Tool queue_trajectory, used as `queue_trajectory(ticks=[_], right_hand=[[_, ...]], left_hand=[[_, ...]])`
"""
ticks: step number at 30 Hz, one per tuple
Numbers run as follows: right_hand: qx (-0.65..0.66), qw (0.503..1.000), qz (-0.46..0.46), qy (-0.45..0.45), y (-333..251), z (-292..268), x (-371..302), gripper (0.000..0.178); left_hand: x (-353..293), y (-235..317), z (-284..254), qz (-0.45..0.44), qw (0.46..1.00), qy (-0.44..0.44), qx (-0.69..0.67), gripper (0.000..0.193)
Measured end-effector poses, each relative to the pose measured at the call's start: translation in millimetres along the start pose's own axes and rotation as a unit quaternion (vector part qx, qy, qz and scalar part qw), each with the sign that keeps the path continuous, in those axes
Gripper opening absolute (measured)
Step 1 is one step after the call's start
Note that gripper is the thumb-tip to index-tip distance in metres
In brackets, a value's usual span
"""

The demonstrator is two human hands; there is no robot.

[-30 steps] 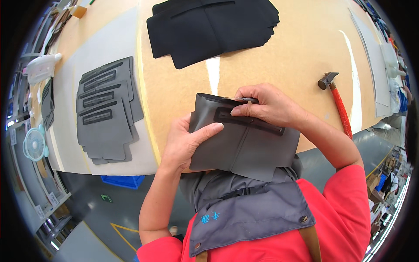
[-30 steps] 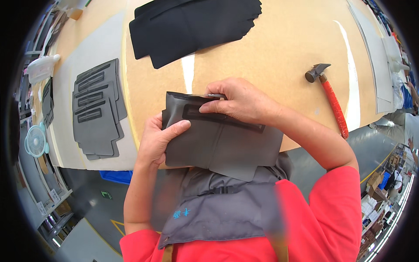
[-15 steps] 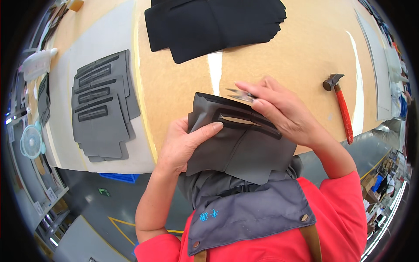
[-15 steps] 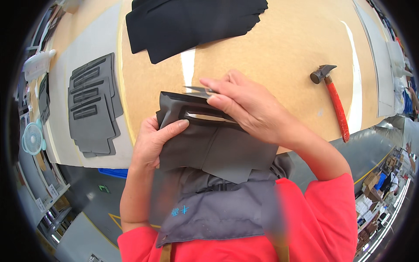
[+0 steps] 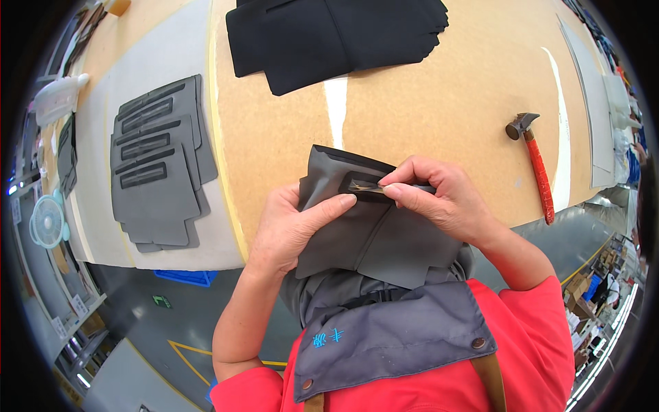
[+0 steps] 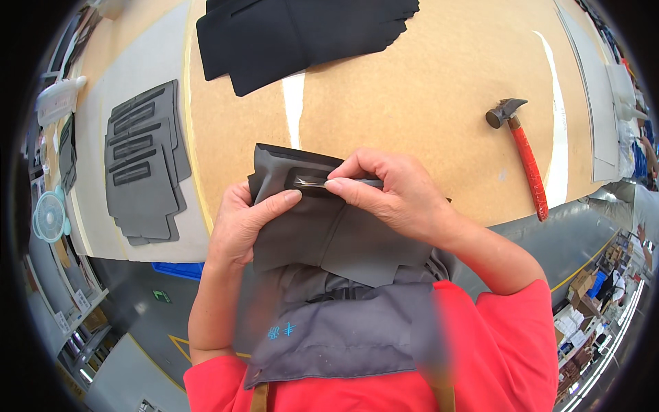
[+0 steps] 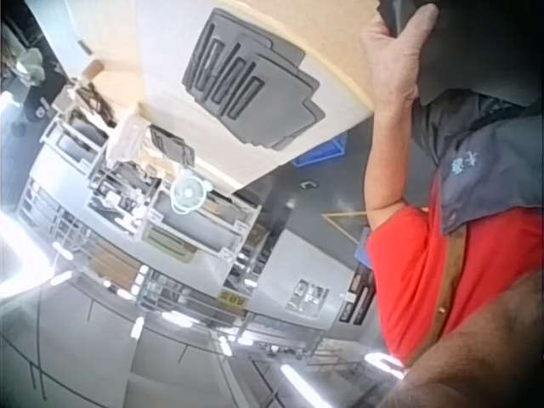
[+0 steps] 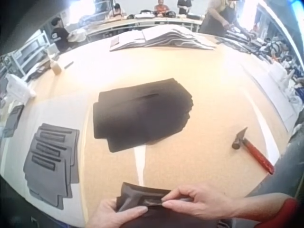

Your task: The worker is applying an adhesive support strip to a leather panel and securing it with a hammer.

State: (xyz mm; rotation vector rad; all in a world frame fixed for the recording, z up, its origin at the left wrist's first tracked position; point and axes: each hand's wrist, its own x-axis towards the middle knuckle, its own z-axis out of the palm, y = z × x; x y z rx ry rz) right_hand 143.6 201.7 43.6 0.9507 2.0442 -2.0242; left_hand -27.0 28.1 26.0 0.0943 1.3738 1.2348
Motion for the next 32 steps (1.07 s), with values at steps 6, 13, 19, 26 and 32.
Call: queue_trajectory(ticks=[6,13,19,26,32], right_hand=[[0.013,1.0,-0.02,0.012,2.3,3.6,-0.2,0.025],[0.013,1.0,-0.012,0.011,3.2,3.0,-0.3,0.025],[0.023,0.999,-0.019,0.01,2.8,3.8,-1.2,0.023],[-0.002,1.0,-0.019,0.012,7.5,4.4,0.4,0.022],[0.162,0.986,-0.024,0.036,14.4,9.8,-24.2,0.023]], left_hand=[[-1.2,-1.7,1.6,-0.004,1.0,0.001,0.003,0.027],[-1.8,-1.2,4.4,0.0,1.0,0.0,0.0,0.027],[-2.3,-2.0,4.1,-0.001,1.0,0.0,0.005,0.027],[-2.0,-8.5,0.4,0.004,1.0,-0.002,-0.004,0.027],[-4.6,-19.7,4.9,-0.017,0.988,0.034,-0.152,0.03]])
